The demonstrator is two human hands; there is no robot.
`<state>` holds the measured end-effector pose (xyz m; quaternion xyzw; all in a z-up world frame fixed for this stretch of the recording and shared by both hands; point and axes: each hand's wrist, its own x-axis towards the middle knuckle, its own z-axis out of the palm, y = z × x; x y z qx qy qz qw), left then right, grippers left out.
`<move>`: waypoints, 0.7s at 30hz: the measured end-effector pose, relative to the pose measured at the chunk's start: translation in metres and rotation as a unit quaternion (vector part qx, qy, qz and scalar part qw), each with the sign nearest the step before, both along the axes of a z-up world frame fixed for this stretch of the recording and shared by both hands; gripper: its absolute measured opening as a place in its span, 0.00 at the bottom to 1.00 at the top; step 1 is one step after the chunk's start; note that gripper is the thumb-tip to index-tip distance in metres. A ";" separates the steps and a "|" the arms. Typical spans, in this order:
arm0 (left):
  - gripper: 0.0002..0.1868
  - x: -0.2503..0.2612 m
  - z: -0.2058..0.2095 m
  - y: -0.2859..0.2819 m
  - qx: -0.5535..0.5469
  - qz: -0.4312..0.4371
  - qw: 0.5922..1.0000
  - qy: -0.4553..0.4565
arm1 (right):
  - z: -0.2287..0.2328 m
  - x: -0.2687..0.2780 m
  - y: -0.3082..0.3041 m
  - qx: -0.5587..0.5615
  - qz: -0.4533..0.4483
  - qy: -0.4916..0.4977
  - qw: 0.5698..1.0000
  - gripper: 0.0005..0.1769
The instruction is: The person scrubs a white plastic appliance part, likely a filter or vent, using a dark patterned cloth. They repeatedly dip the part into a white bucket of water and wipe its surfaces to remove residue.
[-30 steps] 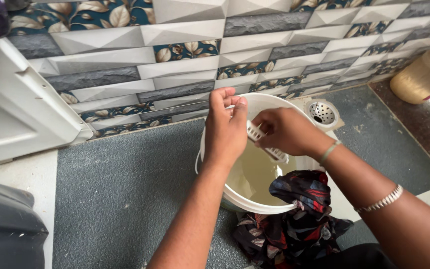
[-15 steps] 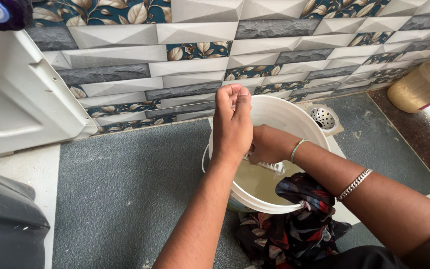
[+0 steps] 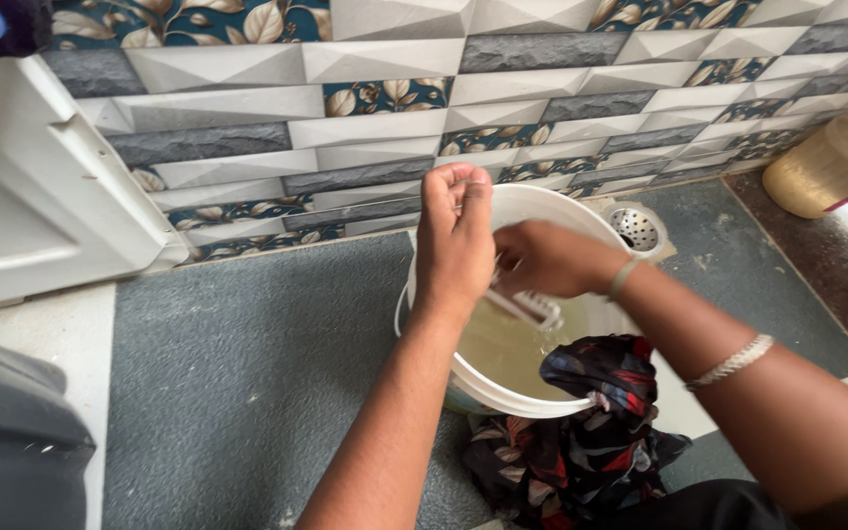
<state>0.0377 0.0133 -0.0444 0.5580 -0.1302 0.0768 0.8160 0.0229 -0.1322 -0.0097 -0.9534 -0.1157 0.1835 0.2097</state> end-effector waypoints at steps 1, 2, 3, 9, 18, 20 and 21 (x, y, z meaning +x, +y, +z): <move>0.19 -0.001 0.001 0.002 0.027 -0.004 0.999 0.025 | 0.008 -0.003 -0.004 0.020 -0.013 0.003 1.000 0.20; 0.20 -0.002 0.002 0.004 0.055 -0.007 0.997 0.050 | 0.014 -0.006 -0.007 0.065 -0.049 0.022 0.996 0.20; 0.20 -0.003 0.003 0.004 0.081 -0.013 0.994 0.074 | 0.020 -0.011 -0.010 0.108 -0.085 0.042 0.990 0.20; 0.25 -0.004 -0.001 0.001 0.179 0.027 0.983 0.009 | 0.050 -0.035 -0.030 0.277 -0.122 0.042 0.952 0.19; 0.15 -0.015 0.025 0.008 0.230 -0.213 0.942 0.121 | 0.044 -0.049 -0.065 0.444 -0.175 0.036 0.878 0.19; 0.12 -0.019 0.031 0.009 0.248 -0.156 0.953 0.080 | 0.034 -0.049 -0.066 0.465 -0.202 0.031 0.861 0.19; 0.11 -0.021 0.034 0.010 0.258 -0.126 0.956 0.059 | 0.030 -0.048 -0.064 0.478 -0.210 0.033 0.852 0.19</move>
